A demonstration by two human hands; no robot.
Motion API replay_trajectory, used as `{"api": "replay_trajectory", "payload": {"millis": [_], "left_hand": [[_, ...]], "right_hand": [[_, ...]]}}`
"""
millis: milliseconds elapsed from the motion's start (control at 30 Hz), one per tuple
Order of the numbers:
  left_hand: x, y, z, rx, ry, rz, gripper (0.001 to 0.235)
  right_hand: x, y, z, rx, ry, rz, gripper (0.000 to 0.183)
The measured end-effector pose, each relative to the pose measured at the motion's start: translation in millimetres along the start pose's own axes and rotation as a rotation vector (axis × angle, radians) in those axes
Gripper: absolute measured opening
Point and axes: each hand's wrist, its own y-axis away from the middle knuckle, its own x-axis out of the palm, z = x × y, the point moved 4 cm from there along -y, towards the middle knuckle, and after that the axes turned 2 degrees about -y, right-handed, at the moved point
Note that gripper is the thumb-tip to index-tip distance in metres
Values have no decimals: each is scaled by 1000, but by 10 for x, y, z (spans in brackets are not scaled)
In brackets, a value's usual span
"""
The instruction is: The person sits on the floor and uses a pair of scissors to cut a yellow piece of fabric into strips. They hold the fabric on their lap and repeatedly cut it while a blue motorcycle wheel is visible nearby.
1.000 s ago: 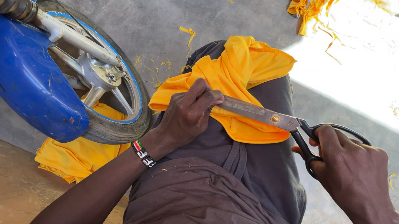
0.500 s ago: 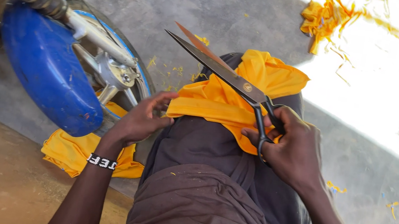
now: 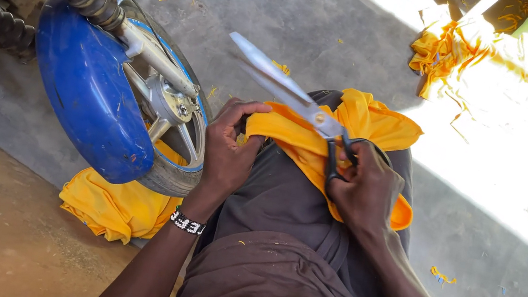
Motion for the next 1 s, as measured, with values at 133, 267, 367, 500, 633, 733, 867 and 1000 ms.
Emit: {"api": "replay_trajectory", "payload": {"millis": [133, 267, 367, 500, 633, 733, 867, 1000], "left_hand": [[63, -51, -142, 139, -77, -60, 28], [146, -133, -83, 291, -291, -100, 30], [310, -245, -47, 411, -546, -8, 39], [510, -489, 301, 390, -537, 29, 48], [615, -729, 359, 431, -513, -40, 33], [668, -810, 255, 437, -425, -96, 30], [649, -787, 530, 2, -475, -177, 31], [692, -290, 180, 13, -583, -159, 38]], "right_hand": [[-226, -1, -322, 114, 14, -132, 29], [-562, 18, -781, 180, 73, -250, 29], [-980, 50, -803, 202, 90, -273, 22], [-1507, 237, -910, 200, 147, -377, 18], [-1884, 579, -933, 267, 179, -465, 22], [-1884, 825, -903, 339, 173, -437, 28], [-1546, 1005, -765, 519, 3, -298, 26], [-1191, 1002, -585, 599, -201, -210, 26]]}}
